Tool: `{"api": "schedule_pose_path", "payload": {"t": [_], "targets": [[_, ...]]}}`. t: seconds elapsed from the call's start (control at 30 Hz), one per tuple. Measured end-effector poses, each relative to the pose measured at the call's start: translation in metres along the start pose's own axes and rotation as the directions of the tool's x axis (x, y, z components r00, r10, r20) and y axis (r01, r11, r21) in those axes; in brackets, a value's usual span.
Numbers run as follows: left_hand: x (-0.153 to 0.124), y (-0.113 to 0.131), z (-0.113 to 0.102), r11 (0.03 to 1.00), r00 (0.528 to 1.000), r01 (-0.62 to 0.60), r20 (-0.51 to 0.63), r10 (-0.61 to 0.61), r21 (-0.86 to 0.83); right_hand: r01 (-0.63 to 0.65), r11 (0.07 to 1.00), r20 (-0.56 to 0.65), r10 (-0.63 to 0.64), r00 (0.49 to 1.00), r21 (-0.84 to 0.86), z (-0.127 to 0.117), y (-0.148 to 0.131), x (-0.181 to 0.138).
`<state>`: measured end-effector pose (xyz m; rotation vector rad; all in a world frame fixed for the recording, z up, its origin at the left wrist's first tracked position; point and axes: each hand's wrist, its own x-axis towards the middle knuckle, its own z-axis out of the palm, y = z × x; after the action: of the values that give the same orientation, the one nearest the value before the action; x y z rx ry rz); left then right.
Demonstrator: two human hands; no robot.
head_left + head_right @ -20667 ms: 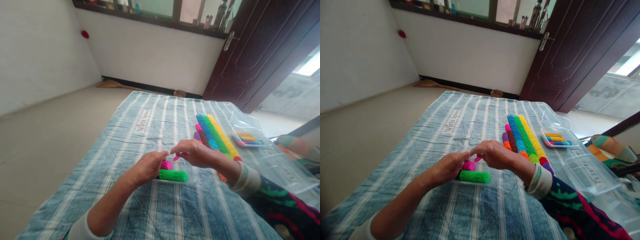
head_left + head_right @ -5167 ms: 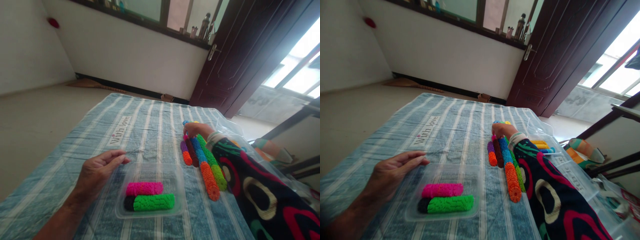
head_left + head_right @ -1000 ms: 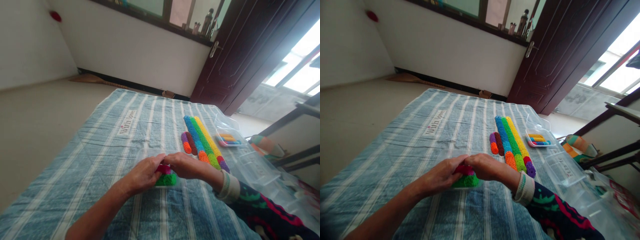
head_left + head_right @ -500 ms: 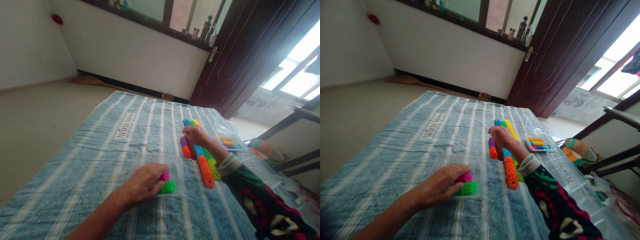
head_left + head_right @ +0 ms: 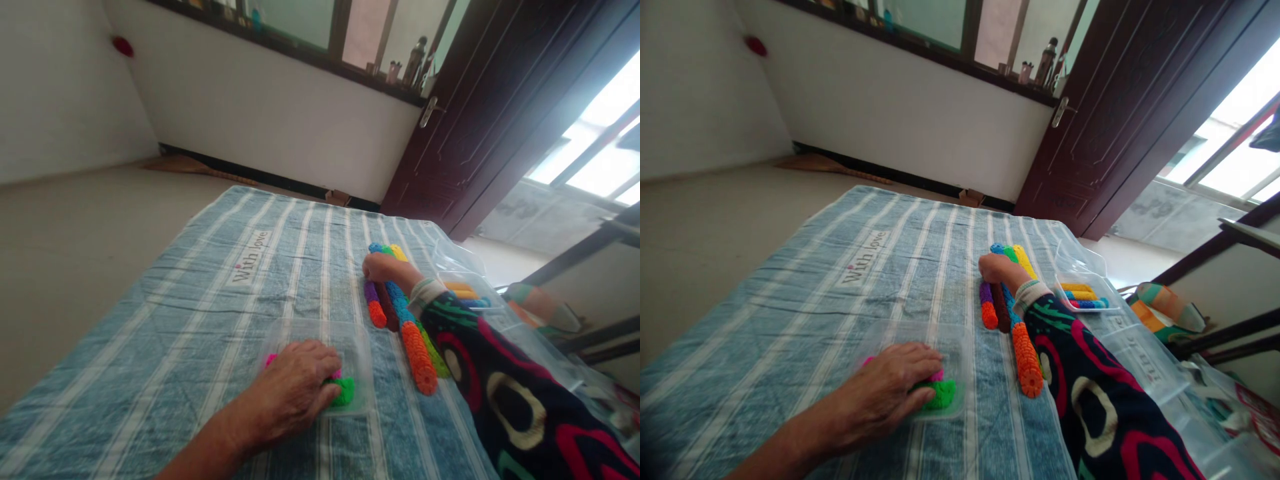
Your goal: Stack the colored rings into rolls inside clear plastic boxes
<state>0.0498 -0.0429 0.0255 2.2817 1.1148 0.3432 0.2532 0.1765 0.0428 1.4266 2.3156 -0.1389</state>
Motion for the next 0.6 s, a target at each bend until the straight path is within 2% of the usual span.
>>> {"api": "schedule_pose_path", "payload": {"t": [0.37, 0.6], "targets": [[0.001, -0.002, 0.002, 1.000, 0.999, 0.013, 0.030, -0.013, -0.001, -0.019, 0.997, 0.160, 0.007, 0.987, 0.076, -0.007, 0.006, 0.013], [0.000, -0.003, 0.003, 1.000, 0.999, 0.006, 0.035, -0.006, 0.000, -0.010, 0.993, 0.186, -0.013, 0.983, 0.122, -0.004, 0.009, 0.018]]}}
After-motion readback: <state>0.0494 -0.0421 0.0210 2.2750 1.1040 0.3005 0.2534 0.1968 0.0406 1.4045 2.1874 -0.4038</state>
